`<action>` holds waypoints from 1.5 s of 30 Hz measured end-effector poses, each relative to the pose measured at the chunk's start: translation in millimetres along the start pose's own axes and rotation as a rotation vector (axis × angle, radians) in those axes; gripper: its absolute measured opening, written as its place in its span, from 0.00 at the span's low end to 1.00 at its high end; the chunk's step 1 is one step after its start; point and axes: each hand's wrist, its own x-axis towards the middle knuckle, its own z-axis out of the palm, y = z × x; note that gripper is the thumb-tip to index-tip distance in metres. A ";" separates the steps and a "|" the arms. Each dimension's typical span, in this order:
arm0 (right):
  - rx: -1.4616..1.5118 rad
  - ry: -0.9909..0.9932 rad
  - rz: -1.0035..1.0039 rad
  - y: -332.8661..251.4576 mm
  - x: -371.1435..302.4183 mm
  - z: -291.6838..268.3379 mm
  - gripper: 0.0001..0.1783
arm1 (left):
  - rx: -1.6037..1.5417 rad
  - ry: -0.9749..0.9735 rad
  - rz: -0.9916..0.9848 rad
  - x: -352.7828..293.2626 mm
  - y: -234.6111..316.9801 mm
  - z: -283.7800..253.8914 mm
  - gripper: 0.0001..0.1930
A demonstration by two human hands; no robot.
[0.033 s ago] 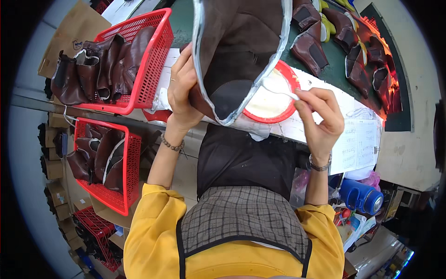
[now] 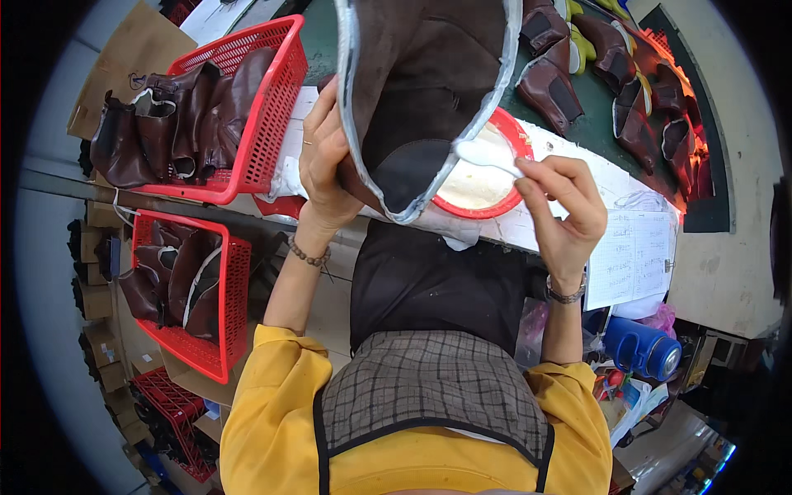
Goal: Applying white glue to the interior edges of leather boot uppers using a small spatula tool.
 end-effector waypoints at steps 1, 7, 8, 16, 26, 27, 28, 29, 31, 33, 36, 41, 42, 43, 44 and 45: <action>0.000 -0.007 -0.029 -1.5 0.8 3.4 0.15 | 0.036 0.052 0.130 -2.5 -6.7 2.5 0.24; 0.085 -0.200 0.057 -23.4 -15.0 11.2 0.14 | 0.283 0.074 0.141 -2.4 -10.4 9.8 0.17; 0.173 -0.233 0.133 -25.6 -16.2 13.2 0.14 | 0.263 0.068 0.144 -0.4 -13.0 12.3 0.17; 0.410 0.182 0.635 78.0 -18.3 -6.1 0.12 | -0.072 0.268 -0.673 47.7 -6.3 -50.8 0.34; 0.136 0.247 0.686 210.2 -56.5 9.2 0.10 | -0.217 -0.180 -0.994 191.9 -225.5 -66.9 0.30; 0.141 0.247 0.675 206.1 -55.6 10.6 0.10 | -0.071 -0.260 -0.882 195.0 -261.8 -56.9 0.33; 0.164 0.260 0.719 202.9 -53.1 11.8 0.10 | 0.181 -0.309 -0.674 196.0 -300.0 -46.7 0.39; 0.169 0.285 0.769 201.0 -52.4 9.2 0.10 | 0.438 -0.414 -0.535 201.4 -320.7 -24.1 0.41; 0.167 0.293 0.786 197.2 -49.4 9.8 0.09 | 0.525 -0.460 -0.474 204.2 -355.3 10.1 0.39; 0.178 0.268 0.807 195.1 -46.5 14.5 0.09 | 0.517 -0.455 -0.473 197.1 -396.1 31.2 0.42; 0.181 0.255 0.837 197.4 -44.7 17.9 0.10 | 0.686 -0.559 -0.272 185.1 -434.2 63.4 0.47; 0.096 0.330 0.825 198.3 -47.8 17.4 0.12 | 0.729 -0.740 -0.163 179.1 -417.1 73.7 0.59; 0.065 0.325 0.816 200.9 -49.6 16.2 0.15 | 0.774 -0.759 -0.113 183.1 -397.1 58.5 0.55; 0.076 0.296 0.813 200.3 -48.1 17.8 0.15 | 0.822 -0.778 -0.061 190.8 -375.0 40.7 0.51; 0.086 0.306 0.803 197.9 -45.6 20.2 0.15 | 0.869 -0.688 -0.019 192.1 -362.3 10.4 0.48; 0.088 0.327 0.793 194.8 -44.4 21.3 0.16 | 0.905 -0.597 0.033 192.1 -350.9 -21.4 0.44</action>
